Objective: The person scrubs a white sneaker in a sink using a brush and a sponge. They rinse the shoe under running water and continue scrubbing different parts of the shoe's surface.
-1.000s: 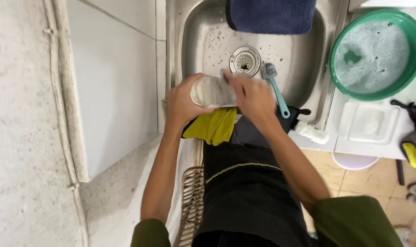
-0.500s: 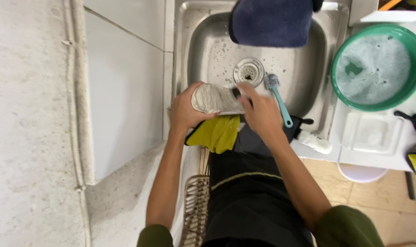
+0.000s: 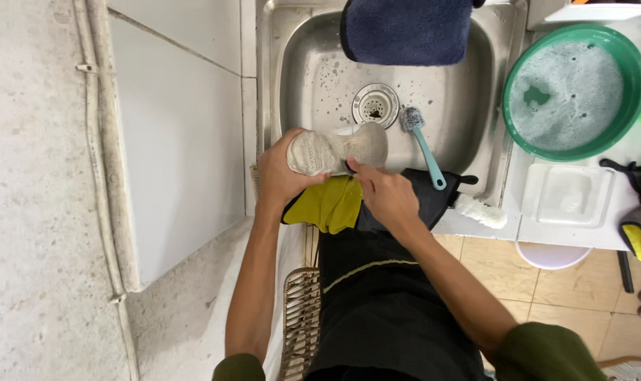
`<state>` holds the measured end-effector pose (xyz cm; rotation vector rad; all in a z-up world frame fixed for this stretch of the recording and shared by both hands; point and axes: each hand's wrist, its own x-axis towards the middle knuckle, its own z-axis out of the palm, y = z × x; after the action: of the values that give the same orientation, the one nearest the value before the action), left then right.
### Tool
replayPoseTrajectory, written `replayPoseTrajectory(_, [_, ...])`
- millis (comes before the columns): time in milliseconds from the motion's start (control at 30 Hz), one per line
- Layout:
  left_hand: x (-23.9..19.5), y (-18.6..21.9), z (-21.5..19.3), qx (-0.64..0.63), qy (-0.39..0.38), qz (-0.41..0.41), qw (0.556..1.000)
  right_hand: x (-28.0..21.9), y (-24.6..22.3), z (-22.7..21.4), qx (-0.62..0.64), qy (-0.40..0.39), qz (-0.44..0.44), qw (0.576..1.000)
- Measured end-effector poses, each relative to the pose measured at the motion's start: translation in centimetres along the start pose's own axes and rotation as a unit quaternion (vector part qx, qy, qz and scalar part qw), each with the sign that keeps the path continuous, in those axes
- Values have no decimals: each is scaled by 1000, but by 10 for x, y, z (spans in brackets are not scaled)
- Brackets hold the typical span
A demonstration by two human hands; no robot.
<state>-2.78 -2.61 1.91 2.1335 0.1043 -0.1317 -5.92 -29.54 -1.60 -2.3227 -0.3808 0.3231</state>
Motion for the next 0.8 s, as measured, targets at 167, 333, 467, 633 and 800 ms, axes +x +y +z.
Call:
replayPoseTrajectory(167, [-1, 10, 5, 27, -10, -3, 1000, 45, -8, -8, -16, 51, -44, 998])
replayPoseTrajectory(333, [-2, 13, 0, 18, -8, -44, 999, 16, -9, -16, -8, -24, 24, 999])
replayPoseTrajectory(467, [-8, 15, 1, 7, -5, -22, 1000, 38, -35, -28, -8, 35, 20, 999])
replayPoseTrajectory(633, [-5, 10, 3, -20, -1, -41, 999, 20, -10, -17, 14, -30, 62, 997])
replayPoseTrajectory(800, [-9, 13, 5, 22, 0, -46, 999, 30, -32, -23, 24, -9, 123, 992])
